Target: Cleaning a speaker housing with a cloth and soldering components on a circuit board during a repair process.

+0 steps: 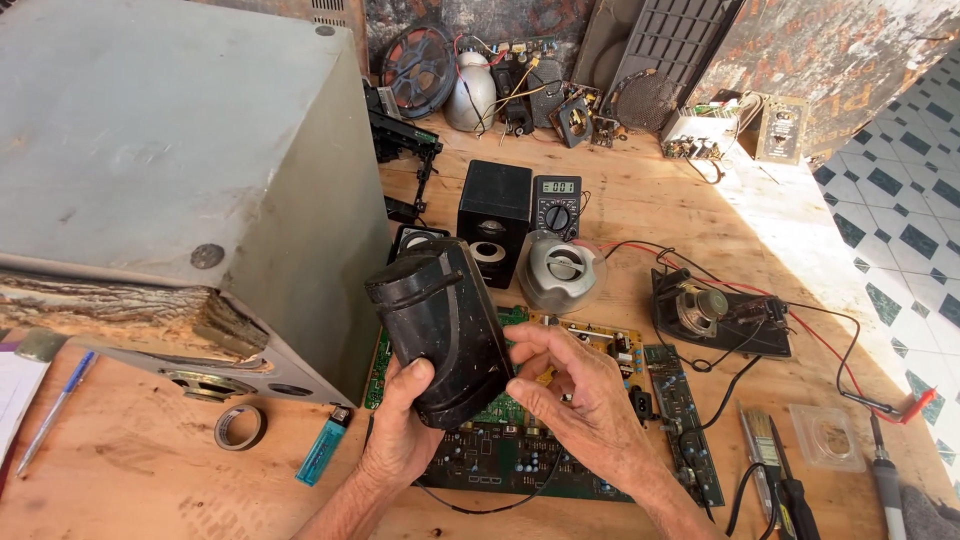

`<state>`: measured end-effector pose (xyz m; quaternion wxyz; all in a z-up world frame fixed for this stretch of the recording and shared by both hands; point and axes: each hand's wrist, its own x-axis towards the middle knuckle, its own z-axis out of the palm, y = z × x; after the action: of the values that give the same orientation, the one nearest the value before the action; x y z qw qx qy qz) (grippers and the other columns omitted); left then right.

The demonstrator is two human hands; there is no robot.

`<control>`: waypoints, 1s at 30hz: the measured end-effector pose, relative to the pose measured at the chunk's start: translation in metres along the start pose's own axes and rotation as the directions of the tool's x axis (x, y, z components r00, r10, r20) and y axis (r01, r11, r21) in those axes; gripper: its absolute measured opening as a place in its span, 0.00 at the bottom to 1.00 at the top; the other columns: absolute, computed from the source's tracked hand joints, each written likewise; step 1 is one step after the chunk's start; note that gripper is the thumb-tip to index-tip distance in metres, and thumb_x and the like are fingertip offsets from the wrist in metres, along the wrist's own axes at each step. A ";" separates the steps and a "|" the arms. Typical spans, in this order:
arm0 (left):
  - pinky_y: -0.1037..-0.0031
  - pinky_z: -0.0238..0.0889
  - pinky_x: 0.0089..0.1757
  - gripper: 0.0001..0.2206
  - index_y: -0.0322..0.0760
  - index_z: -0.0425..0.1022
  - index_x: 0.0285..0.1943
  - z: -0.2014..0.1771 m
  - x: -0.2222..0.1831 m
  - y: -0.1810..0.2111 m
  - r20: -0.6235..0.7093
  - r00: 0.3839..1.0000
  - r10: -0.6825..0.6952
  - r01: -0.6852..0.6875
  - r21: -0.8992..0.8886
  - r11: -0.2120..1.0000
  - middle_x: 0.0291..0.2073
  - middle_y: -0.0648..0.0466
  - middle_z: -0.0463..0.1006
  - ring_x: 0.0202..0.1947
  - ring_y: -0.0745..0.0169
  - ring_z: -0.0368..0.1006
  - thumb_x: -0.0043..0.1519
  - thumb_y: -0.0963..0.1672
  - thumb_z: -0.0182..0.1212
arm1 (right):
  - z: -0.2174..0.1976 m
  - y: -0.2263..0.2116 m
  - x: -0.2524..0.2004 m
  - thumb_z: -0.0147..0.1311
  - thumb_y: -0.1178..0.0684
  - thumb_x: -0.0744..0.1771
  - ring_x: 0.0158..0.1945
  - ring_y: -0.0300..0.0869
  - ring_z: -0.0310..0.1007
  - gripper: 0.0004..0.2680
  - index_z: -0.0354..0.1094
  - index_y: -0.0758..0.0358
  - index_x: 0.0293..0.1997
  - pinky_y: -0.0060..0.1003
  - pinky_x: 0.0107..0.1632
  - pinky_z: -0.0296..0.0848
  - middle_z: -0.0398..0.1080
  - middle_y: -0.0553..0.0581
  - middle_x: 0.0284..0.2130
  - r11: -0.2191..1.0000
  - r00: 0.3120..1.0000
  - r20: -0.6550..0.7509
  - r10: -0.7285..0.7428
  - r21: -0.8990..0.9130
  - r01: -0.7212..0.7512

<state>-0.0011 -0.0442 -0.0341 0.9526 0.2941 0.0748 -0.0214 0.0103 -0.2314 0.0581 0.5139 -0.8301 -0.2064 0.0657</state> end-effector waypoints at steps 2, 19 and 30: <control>0.51 0.66 0.52 0.32 0.36 0.64 0.66 -0.001 0.000 -0.001 0.005 1.000 0.019 -0.019 0.002 1.000 0.55 0.43 0.74 0.53 0.44 0.71 0.50 0.47 0.64 | 0.004 0.003 0.001 0.54 0.47 0.66 0.37 0.37 0.73 0.16 0.64 0.54 0.60 0.33 0.33 0.75 0.72 0.48 0.43 1.000 0.999 -0.030 -0.015 0.004 0.015; 0.54 0.66 0.56 0.31 0.35 0.65 0.65 -0.003 -0.003 -0.003 0.109 0.989 0.103 -0.126 0.225 0.966 0.59 0.43 0.74 0.59 0.47 0.70 0.52 0.46 0.67 | 0.016 0.025 -0.003 0.55 0.54 0.66 0.29 0.33 0.68 0.14 0.67 0.56 0.59 0.29 0.34 0.75 0.66 0.48 0.31 0.978 0.988 -0.146 0.056 0.209 -0.025; 0.53 0.68 0.45 0.27 0.25 0.72 0.60 0.014 -0.013 0.000 -0.240 0.965 -0.106 0.160 0.215 0.964 0.48 0.40 0.80 0.46 0.45 0.74 0.47 0.38 0.65 | 0.019 0.027 -0.031 0.51 0.52 0.68 0.29 0.36 0.73 0.12 0.67 0.62 0.56 0.27 0.31 0.85 0.69 0.56 0.35 0.978 0.970 -0.223 -0.099 0.156 0.136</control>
<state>-0.0119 -0.0517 -0.0205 0.8933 0.3981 0.1996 -0.0607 -0.0167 -0.2387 0.0226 0.6050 -0.7718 -0.1924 -0.0372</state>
